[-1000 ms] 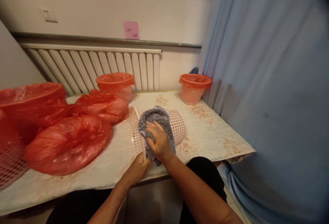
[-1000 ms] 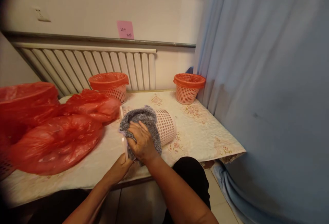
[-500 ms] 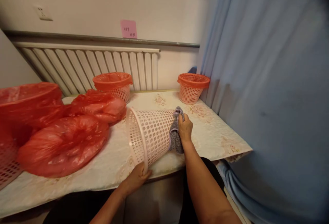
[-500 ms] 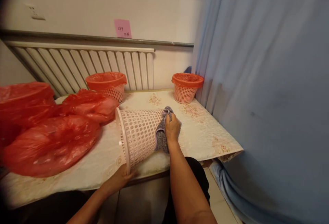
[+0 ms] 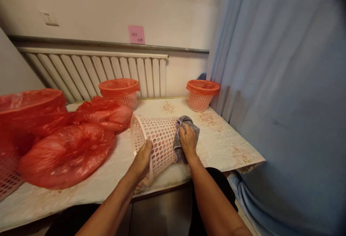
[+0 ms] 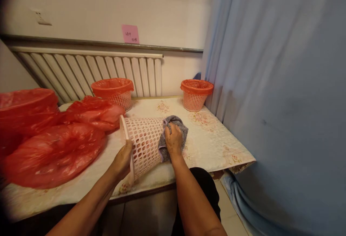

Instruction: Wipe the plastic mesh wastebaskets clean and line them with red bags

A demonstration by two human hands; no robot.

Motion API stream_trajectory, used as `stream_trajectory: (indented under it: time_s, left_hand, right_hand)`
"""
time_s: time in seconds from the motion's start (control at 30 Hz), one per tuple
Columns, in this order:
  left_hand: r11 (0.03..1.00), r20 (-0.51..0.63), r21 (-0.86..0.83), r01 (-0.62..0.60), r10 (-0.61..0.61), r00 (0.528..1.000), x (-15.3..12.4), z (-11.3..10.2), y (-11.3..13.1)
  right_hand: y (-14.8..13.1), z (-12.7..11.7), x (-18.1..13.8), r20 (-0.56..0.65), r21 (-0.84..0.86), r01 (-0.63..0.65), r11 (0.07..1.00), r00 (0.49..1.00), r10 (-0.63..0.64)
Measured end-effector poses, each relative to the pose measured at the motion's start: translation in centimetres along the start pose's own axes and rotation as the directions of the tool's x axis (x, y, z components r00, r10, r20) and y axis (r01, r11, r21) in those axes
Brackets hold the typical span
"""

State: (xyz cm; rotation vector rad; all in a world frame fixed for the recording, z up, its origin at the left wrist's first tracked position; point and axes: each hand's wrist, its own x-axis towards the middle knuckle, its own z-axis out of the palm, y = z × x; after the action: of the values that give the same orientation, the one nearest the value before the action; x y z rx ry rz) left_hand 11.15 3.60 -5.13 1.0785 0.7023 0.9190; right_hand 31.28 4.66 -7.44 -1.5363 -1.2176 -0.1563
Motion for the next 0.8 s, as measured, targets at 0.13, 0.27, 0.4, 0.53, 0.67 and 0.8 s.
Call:
stream_trajectory:
  time_s: [0.13,0.27,0.4,0.53,0.67,0.8]
  left_hand:
    - [0.980,-0.001,0.190,-0.067,0.068,0.998,0.2,-1.0,-1.2]
    - [0.904,-0.067,0.396,-0.162,0.205,0.977,0.1,-1.8,-2.0]
    - [0.855,-0.051,0.487,-0.178,0.231,0.972,-0.2,-1.7,-1.6]
    - [0.911,0.048,0.377,-0.164,0.157,0.986,-0.6,-1.4,-1.0]
    - [0.921,0.147,0.376,-0.105,0.053,0.988,-1.4,-2.0,-1.5]
    - [0.863,0.220,0.475,-0.171,0.072,0.973,-2.0,-3.1,-2.6]
  right_hand:
    - [-5.1,0.1,-2.3,0.078,0.198,0.223,0.955,0.967,-0.242]
    - [-10.0,0.1,-4.9,0.085,0.364,0.246,0.899,0.952,-0.295]
    - [-9.9,0.5,-4.6,0.141,0.361,0.304,0.881,0.917,-0.374]
    - [-5.2,1.2,-1.6,0.159,0.163,0.262,0.951,0.944,-0.288]
    - [0.5,0.7,1.2,0.031,-0.039,-0.021,0.999,0.999,0.023]
    - [3.6,-0.4,2.1,-0.061,-0.135,-0.302,0.944,0.953,0.296]
